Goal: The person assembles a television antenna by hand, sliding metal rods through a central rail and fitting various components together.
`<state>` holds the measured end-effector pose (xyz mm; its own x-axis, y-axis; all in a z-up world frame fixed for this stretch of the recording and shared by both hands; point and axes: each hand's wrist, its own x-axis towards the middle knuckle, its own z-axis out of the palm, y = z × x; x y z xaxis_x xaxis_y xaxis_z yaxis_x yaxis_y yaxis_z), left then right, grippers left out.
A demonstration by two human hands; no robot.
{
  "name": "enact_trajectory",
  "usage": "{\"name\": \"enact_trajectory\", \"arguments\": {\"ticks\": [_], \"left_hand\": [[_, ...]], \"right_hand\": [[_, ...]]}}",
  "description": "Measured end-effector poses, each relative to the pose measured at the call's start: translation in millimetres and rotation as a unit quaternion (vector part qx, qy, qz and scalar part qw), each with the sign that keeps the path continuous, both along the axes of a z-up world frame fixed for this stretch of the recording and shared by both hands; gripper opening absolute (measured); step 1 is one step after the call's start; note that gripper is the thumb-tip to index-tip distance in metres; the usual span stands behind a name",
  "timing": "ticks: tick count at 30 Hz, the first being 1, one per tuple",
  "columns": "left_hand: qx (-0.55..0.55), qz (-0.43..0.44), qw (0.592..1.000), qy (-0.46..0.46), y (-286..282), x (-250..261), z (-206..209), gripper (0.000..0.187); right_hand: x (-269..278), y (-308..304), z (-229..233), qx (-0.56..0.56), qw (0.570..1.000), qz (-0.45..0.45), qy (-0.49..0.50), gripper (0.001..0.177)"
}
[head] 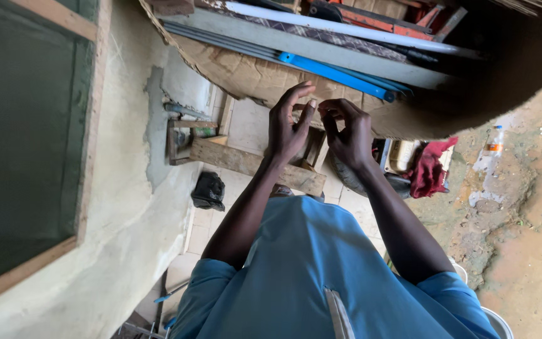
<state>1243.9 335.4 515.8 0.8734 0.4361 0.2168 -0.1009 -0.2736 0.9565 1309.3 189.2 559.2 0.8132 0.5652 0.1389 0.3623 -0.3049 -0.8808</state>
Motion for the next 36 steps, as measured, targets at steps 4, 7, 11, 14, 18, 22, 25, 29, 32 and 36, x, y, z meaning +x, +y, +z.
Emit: {"name": "enact_trajectory", "arguments": {"ticks": [4,7,11,14,18,22,25,29,32,36], "left_hand": [[-0.032,0.01,0.998,0.044,43,18,-7,0.029],[-0.037,0.015,0.999,0.019,73,31,-12,0.03],[-0.032,0.055,0.998,0.015,116,43,-14,0.039],[-0.029,0.087,0.995,0.026,149,45,-10,0.042],[0.005,0.132,0.991,0.026,192,45,-1,0.045],[0.018,0.181,0.983,0.013,226,42,8,0.044],[0.013,0.211,0.977,0.004,248,38,14,0.043],[-0.001,0.235,0.971,-0.033,267,36,13,0.041],[0.007,0.257,0.966,-0.012,277,39,11,0.041],[0.014,0.256,0.967,-0.01,285,41,11,0.041]], "right_hand": [[23,52,-14,-0.009,1.0,0.002,0.022,0.019],[40,89,-21,-0.002,1.0,0.021,0.003,0.016],[61,143,-21,0.001,0.999,0.049,-0.003,0.016],[74,183,-18,0.0,0.998,0.065,0.023,0.019],[85,237,-22,0.036,0.993,0.111,-0.003,0.018],[94,291,-39,0.093,0.98,0.147,0.092,0.028],[102,334,-60,0.142,0.957,0.166,0.189,0.036],[112,392,-96,0.194,0.937,0.16,0.243,0.042],[122,430,-122,0.193,0.93,0.116,0.291,0.051],[126,464,-145,0.226,0.912,0.084,0.333,0.054]]}}
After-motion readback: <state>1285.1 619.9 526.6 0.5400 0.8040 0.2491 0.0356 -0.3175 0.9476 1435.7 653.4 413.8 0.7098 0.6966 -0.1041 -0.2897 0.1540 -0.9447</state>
